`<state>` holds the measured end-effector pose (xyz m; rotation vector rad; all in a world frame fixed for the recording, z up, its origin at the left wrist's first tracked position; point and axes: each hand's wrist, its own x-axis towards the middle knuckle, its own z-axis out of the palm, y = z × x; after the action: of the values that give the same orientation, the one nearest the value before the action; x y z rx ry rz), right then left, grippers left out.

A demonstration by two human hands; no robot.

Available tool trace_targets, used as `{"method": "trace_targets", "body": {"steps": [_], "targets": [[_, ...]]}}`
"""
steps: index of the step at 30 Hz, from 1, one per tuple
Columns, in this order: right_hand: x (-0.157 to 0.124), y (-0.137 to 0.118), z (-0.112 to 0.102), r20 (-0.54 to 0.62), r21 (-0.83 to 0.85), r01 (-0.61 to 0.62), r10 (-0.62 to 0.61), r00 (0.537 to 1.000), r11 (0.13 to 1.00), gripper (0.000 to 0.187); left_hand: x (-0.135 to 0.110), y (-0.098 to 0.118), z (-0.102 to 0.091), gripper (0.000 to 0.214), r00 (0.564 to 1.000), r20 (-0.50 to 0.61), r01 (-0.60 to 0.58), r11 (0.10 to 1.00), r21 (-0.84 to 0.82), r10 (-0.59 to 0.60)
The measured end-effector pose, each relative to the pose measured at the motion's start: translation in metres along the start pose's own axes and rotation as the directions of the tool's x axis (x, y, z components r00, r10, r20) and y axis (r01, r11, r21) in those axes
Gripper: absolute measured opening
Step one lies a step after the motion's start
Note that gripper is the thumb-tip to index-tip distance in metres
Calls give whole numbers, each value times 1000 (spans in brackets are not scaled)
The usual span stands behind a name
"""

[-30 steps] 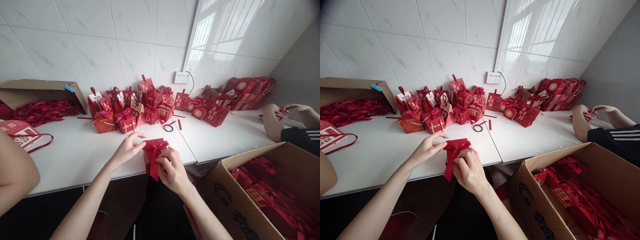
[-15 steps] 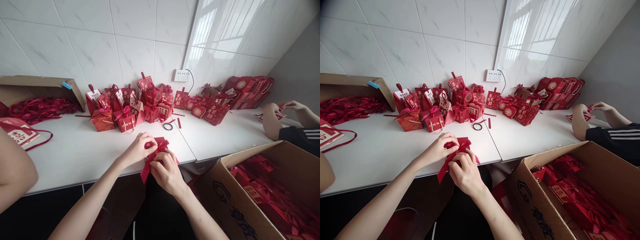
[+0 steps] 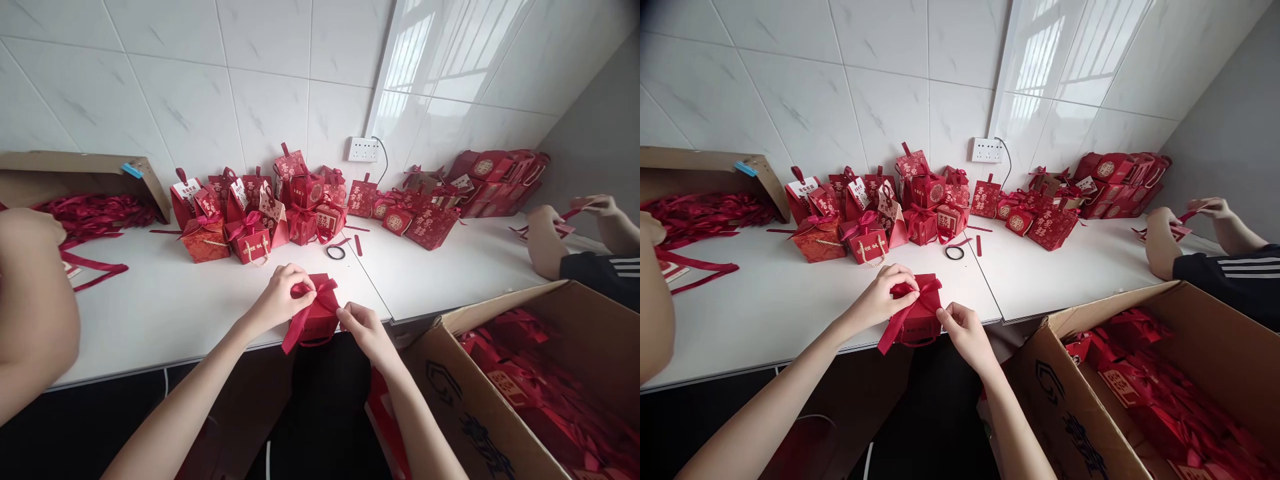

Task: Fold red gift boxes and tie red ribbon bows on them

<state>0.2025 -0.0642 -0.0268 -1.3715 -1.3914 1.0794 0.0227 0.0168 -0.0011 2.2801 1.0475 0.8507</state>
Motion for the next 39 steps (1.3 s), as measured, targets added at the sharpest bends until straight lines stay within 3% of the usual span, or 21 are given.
{"method": "trace_targets", "body": {"steps": [4, 11, 16, 18, 20, 22, 23, 25, 27, 30, 39], "targets": [[-2, -1, 0, 47, 119, 30, -35, 998, 992, 38, -1, -1, 2, 8, 1000, -10, 14, 1000, -4, -14], [-3, 4, -1, 22, 128, 56, -59, 998, 990, 35, -1, -1, 2, 6, 999, 3, 46, 999, -28, -46], [0, 10, -19, 140, 35, 77, -81, 987, 996, 34, -2, -2, 3, 7, 999, -22, 34, 999, -37, -35], [9, 11, -29, 109, 50, 109, -114, 988, 993, 39, -2, -3, 2, 12, 996, -83, 30, 996, -80, -36], [23, 8, -34, -6, 63, 120, -120, 993, 991, 44, -4, -4, 0, 23, 965, -232, 89, 985, -145, -121], [37, 2, -33, -85, 18, 83, -81, 993, 996, 48, -7, -6, -3, 27, 904, -327, 224, 957, -185, -274], [43, -2, -30, -87, -24, 58, -60, 994, 998, 49, -9, -7, -5, 31, 885, -315, 299, 936, -184, -344], [52, -12, -21, -58, -109, 42, -49, 997, 993, 51, -12, -8, -6, 43, 886, -201, 393, 907, -154, -418], [55, -19, -10, -26, -152, 64, -68, 997, 986, 50, -15, -8, -4, 47, 908, -114, 384, 910, -157, -402], [55, -21, 0, -12, -116, 98, -100, 995, 988, 48, -18, -6, 2, 41, 928, -159, 300, 929, -217, -337], [48, 0, 8, -80, 108, 148, -140, 987, 983, 45, -27, -5, 26, 37, 881, -295, 235, 883, -407, -371]]}}
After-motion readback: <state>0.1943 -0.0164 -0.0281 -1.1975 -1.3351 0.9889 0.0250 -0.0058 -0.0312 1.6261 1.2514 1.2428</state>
